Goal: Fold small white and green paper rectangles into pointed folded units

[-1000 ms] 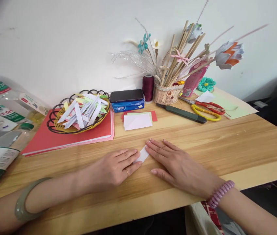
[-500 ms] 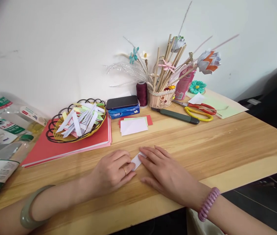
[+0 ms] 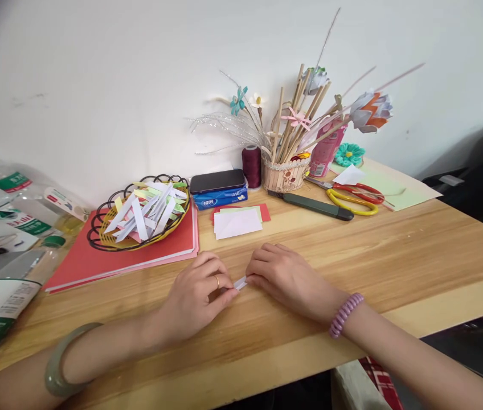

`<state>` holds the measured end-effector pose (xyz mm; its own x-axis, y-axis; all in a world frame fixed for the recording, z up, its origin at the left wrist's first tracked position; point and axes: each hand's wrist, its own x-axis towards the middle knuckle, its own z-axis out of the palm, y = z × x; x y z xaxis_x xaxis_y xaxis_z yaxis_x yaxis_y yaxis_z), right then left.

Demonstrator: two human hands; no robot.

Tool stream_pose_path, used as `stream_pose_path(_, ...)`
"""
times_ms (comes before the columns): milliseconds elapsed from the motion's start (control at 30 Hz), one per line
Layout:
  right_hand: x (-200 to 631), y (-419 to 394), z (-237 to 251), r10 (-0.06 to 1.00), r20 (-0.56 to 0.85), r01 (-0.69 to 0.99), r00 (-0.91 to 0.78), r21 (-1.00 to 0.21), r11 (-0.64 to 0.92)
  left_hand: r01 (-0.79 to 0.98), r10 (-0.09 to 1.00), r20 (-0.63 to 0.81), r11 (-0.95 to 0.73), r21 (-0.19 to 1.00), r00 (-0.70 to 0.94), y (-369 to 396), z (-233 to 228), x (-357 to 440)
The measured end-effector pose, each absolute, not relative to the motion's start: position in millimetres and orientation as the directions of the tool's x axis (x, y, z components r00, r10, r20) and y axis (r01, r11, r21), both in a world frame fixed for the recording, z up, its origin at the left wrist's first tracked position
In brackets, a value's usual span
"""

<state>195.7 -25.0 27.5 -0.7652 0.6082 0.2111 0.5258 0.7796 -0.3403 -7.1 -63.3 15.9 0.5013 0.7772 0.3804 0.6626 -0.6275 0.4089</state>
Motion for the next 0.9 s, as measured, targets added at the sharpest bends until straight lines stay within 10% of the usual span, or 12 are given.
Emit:
stream_pose_path(367,190.0,-15.9,19.1,0.692,0.161,0.585,-0.704,-0.421,0.693,0.727,0.901,0.202,-0.431,0.534,0.385,-56.9,17.9,-8.7)
stream_pose_path(900,190.3,-13.0,15.7,0.726,0.141,0.614,-0.673,-0.440,0.655,0.713,0.767,0.237,-0.642,0.282,0.597,-55.9,14.8,-14.6)
